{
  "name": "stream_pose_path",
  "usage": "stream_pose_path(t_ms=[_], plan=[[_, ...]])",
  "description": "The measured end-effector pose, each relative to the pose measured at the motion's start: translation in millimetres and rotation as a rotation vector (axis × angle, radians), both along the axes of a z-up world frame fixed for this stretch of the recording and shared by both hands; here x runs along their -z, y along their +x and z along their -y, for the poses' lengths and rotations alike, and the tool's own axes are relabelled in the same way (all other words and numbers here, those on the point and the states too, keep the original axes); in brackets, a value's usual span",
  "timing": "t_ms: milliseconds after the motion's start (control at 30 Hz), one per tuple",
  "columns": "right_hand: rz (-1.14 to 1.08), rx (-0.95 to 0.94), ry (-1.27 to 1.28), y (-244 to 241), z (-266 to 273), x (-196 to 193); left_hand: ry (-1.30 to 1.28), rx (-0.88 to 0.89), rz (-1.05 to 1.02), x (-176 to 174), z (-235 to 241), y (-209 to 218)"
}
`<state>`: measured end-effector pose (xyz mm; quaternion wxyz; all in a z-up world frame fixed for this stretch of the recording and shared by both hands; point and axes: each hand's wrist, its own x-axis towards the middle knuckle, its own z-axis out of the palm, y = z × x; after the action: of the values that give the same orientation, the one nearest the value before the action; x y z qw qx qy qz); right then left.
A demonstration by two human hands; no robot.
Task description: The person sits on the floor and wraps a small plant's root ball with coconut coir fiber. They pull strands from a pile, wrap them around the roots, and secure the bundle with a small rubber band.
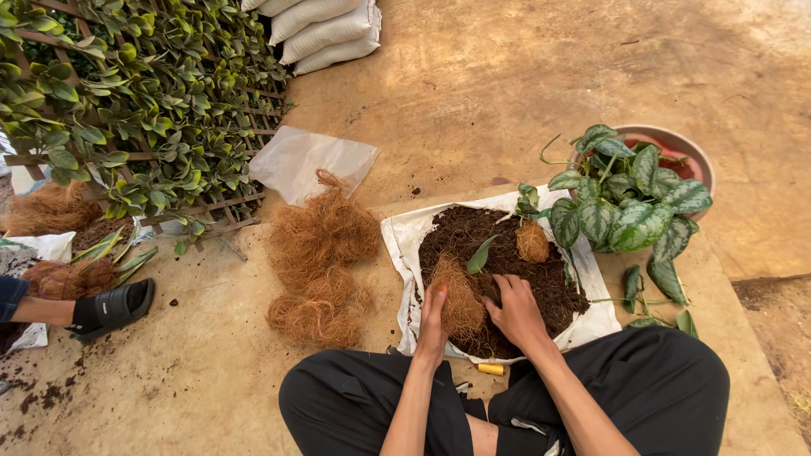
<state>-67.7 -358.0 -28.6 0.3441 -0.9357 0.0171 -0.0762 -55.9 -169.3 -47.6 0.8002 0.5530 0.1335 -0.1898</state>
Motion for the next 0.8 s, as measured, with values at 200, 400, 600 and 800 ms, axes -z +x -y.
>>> stream_pose_path(t_ms=[200, 400, 600, 800], plan=[[-0.114, -0.034, -0.049, 2, 7, -14, -0.141, 0.018, 0.020, -18, 5, -1], [-0.250, 0.328, 0.481, 6, 26, -44, -0.335, -0.023, 0.002, -24, 3, -1], [-0.019, 0.116, 1.464, -2, 39, -31, -0.500, 0.060, 0.028, -20, 4, -2], [-0.148, 0.058, 1.268, -4, 18, -8, -0.575, 0.229, 0.007, -7, 2, -4]])
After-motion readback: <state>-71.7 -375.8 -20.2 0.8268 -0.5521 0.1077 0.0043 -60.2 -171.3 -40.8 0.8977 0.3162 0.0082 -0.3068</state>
